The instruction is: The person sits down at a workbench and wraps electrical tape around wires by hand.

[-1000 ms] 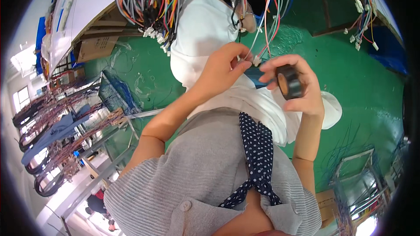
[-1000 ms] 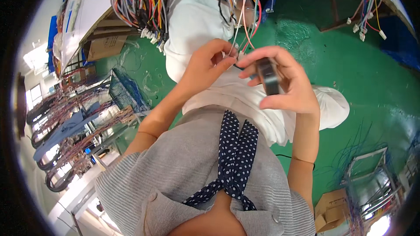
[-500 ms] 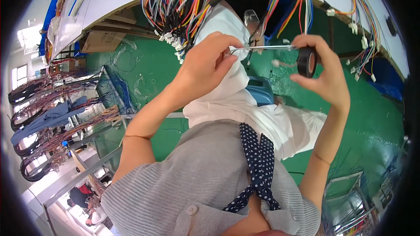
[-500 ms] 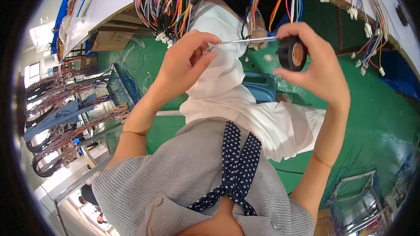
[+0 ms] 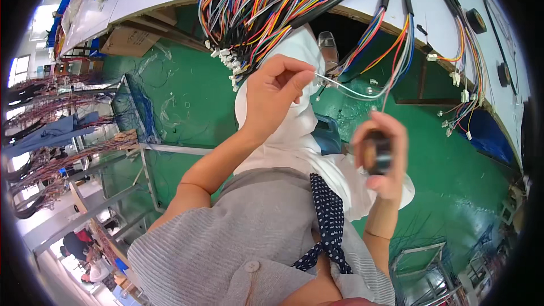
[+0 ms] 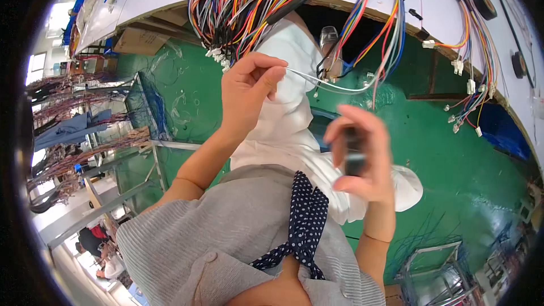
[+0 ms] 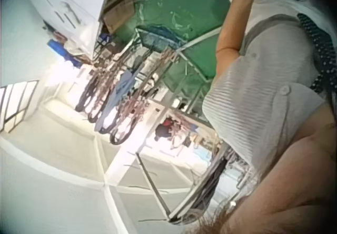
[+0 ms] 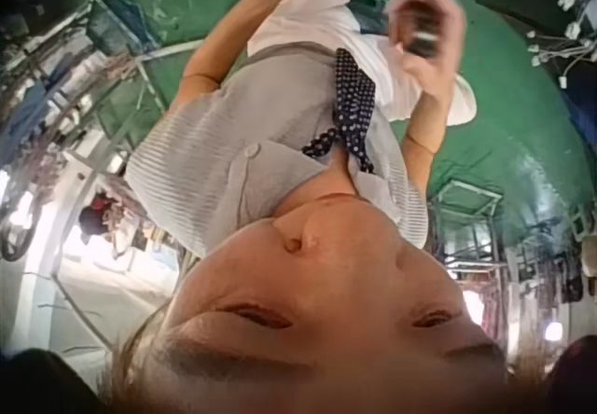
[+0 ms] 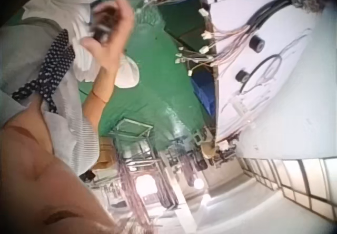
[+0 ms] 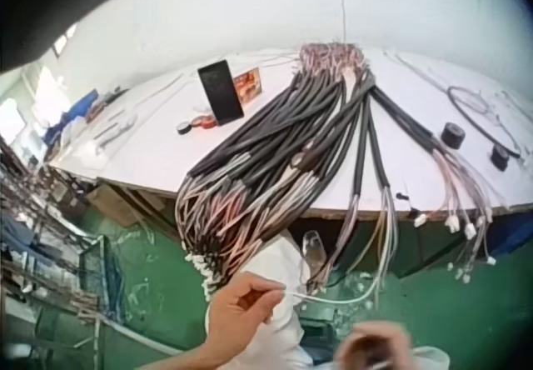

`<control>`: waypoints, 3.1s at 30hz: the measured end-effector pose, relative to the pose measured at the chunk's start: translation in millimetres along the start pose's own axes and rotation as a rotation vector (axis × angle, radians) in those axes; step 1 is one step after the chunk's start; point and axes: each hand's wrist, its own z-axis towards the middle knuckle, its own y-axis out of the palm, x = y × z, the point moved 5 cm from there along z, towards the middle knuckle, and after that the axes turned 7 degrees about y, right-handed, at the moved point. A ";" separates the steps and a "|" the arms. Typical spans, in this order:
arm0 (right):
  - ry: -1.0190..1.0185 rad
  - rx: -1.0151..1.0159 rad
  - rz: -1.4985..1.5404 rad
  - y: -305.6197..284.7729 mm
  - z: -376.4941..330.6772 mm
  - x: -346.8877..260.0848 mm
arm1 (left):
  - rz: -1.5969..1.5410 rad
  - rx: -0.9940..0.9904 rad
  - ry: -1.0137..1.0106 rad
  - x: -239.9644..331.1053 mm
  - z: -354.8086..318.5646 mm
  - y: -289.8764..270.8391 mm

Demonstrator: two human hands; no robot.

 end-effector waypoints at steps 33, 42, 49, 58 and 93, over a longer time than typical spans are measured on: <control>-0.171 -0.184 0.071 26.7 62.7 62.6 | -0.001 -0.104 -0.116 -20.4 -27.7 -4.2; 0.435 0.033 0.286 35.3 31.5 64.3 | 0.636 -0.126 0.444 -18.5 -33.2 -0.9; -0.066 -0.008 0.016 23.4 63.0 58.8 | 0.105 -0.198 -0.120 -34.4 -39.6 -14.0; 0.640 -0.297 0.748 27.6 26.7 78.9 | 0.690 -0.275 0.440 -10.4 -59.7 -12.6; 0.349 -0.549 -0.051 39.1 78.4 80.6 | -0.448 -0.487 -0.818 -21.2 -56.4 -15.3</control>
